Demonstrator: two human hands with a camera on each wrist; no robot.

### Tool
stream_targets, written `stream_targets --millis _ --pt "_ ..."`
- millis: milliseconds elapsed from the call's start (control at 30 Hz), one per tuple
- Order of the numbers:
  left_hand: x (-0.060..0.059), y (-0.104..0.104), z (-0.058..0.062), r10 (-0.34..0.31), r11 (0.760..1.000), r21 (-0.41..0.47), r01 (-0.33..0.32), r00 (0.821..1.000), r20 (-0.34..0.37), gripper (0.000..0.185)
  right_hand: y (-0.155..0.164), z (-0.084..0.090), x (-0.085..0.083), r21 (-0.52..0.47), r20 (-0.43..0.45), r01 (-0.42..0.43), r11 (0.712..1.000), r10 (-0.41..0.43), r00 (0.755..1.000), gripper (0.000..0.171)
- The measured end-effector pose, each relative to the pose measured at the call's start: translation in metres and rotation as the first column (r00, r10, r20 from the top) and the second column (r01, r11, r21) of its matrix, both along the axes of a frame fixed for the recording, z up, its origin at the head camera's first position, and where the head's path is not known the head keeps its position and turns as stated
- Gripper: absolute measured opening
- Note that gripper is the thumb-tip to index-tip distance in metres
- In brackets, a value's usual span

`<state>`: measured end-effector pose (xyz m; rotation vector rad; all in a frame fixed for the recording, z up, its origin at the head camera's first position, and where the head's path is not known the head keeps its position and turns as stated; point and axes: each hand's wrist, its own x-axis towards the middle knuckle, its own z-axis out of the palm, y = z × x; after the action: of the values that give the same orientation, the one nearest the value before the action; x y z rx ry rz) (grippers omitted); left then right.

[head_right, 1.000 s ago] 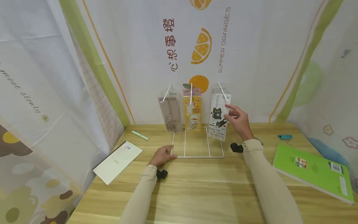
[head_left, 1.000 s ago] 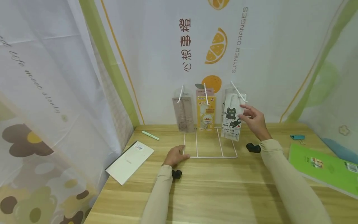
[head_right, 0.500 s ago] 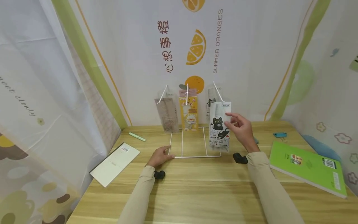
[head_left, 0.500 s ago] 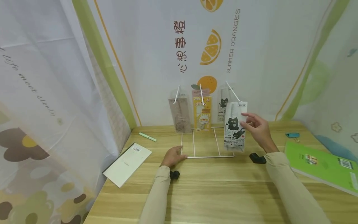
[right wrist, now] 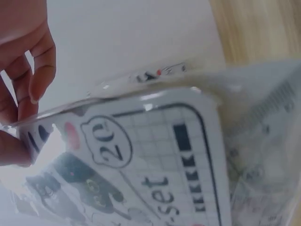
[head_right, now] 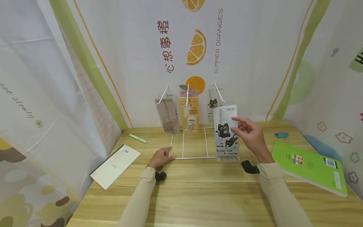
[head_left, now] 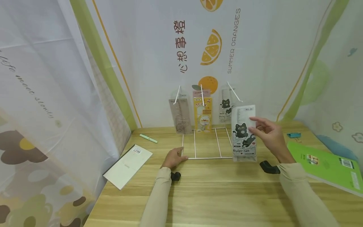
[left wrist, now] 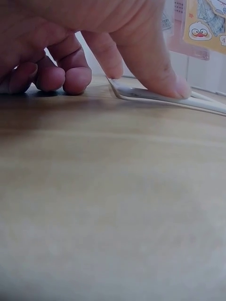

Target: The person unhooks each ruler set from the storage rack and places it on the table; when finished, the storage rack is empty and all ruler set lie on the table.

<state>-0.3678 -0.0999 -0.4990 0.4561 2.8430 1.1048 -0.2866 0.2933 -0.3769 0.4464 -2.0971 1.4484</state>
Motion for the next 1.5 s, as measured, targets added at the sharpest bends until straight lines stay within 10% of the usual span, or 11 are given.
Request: stream_targets --millis 200,400,700,1100,1500 --pt "-0.002 -0.001 0.000 -0.007 1.000 0.010 0.008 1.000 -0.013 0.064 -0.001 0.007 0.026 -0.003 0.018 0.018 1.000 -0.018 1.000 0.042" --pt "0.001 0.001 -0.001 -0.013 1.000 0.022 0.013 1.000 -0.018 0.062 0.013 -0.008 0.059 0.073 0.224 -0.001 0.997 -0.016 0.974 0.041" --pt "-0.001 0.002 0.002 -0.014 0.999 0.038 0.014 1.000 0.003 0.064 0.050 -0.052 0.085 0.112 0.565 -0.037 0.993 -0.032 0.824 0.034" --pt "-0.002 -0.002 0.001 -0.015 1.000 0.027 0.015 1.000 0.006 0.065 0.076 -0.110 0.097 0.098 0.748 -0.110 0.989 0.000 0.663 0.044" --pt "0.000 -0.001 0.003 -0.008 0.999 0.043 0.008 1.000 0.015 0.065 0.073 -0.116 0.096 0.255 0.670 -0.263 0.930 0.026 0.742 0.053"
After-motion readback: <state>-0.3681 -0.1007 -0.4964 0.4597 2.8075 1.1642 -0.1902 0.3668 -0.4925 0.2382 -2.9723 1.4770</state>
